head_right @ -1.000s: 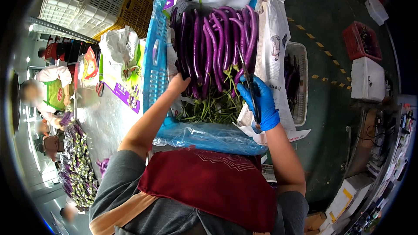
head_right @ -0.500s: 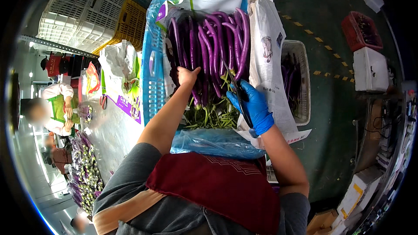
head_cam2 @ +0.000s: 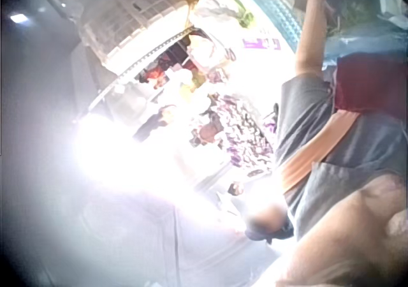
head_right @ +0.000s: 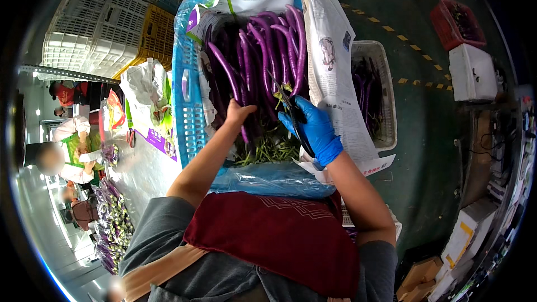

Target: The person trims the stems of purple eggplants using shears and places them into a blue plastic crate.

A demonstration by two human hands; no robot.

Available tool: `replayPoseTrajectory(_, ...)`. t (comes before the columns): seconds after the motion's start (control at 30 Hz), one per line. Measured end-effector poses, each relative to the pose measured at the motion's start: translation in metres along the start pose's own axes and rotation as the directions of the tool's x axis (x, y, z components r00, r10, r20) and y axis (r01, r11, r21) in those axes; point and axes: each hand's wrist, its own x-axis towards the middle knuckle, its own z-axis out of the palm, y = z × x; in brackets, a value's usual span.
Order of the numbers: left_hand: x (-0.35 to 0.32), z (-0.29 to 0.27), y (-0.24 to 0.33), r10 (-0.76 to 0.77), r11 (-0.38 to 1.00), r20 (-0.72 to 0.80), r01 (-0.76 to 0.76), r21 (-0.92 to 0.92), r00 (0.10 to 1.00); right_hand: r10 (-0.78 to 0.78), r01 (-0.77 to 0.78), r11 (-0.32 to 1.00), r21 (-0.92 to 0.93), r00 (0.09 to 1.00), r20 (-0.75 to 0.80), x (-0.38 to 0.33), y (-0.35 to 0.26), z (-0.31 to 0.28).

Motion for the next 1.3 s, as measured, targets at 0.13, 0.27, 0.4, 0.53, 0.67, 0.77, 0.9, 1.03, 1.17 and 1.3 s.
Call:
replayPoseTrajectory(0.13,-0.024,0.041,0.051,-0.075,0.709,-0.123,0.14,0.691,0.99,-0.174,0.205,0.905,-0.373,0.978,0.117,0.003,0.006,-0.011)
replayPoseTrajectory(0.27,-0.042,0.057,0.062,0.022,0.591,-0.165,0.12,0.798,0.986,-0.165,0.182,0.925,-0.333,0.983,0.081,0.004,0.005,-0.013)
replayPoseTrajectory(0.4,-0.017,0.04,0.039,-0.003,0.789,-0.055,0.036,0.613,0.998,-0.089,0.093,0.99,-0.107,0.995,0.033,0.007,0.007,-0.017)
replayPoseTrajectory(0.53,0.001,-0.016,0.04,-0.122,0.84,0.57,0.39,-0.377,0.813,-0.027,0.028,0.999,0.024,0.999,-0.038,0.005,0.001,-0.008)
replayPoseTrajectory(0.67,-0.006,-0.011,0.047,-0.239,0.901,0.361,0.345,-0.263,0.901,-0.116,0.114,0.965,-0.235,0.993,0.006,0.0,0.0,-0.001)
replayPoseTrajectory(0.77,0.013,0.014,0.016,-0.095,0.991,0.066,0.088,0.1,0.993,-0.201,0.23,0.906,-0.356,0.973,0.117,0.004,0.005,-0.007)
replayPoseTrajectory(0.9,-0.012,0.053,0.063,-0.084,0.777,-0.185,0.181,0.603,0.979,-0.234,0.25,0.85,-0.463,0.968,0.093,0.002,0.005,-0.006)
replayPoseTrajectory(1.03,-0.001,0.045,0.042,-0.073,0.951,-0.091,0.096,0.293,0.993,-0.206,0.209,0.894,-0.396,0.977,0.05,0.004,0.006,-0.008)
replayPoseTrajectory(1.17,-0.002,0.001,0.057,-0.077,0.834,0.48,0.321,-0.45,0.874,-0.216,0.222,0.889,-0.401,0.975,0.059,0.004,0.005,-0.009)
replayPoseTrajectory(1.3,-0.024,-0.036,0.096,0.043,0.593,0.615,0.475,-0.65,0.787,-0.092,0.083,0.81,-0.58,0.996,0.015,-0.016,-0.011,0.026)
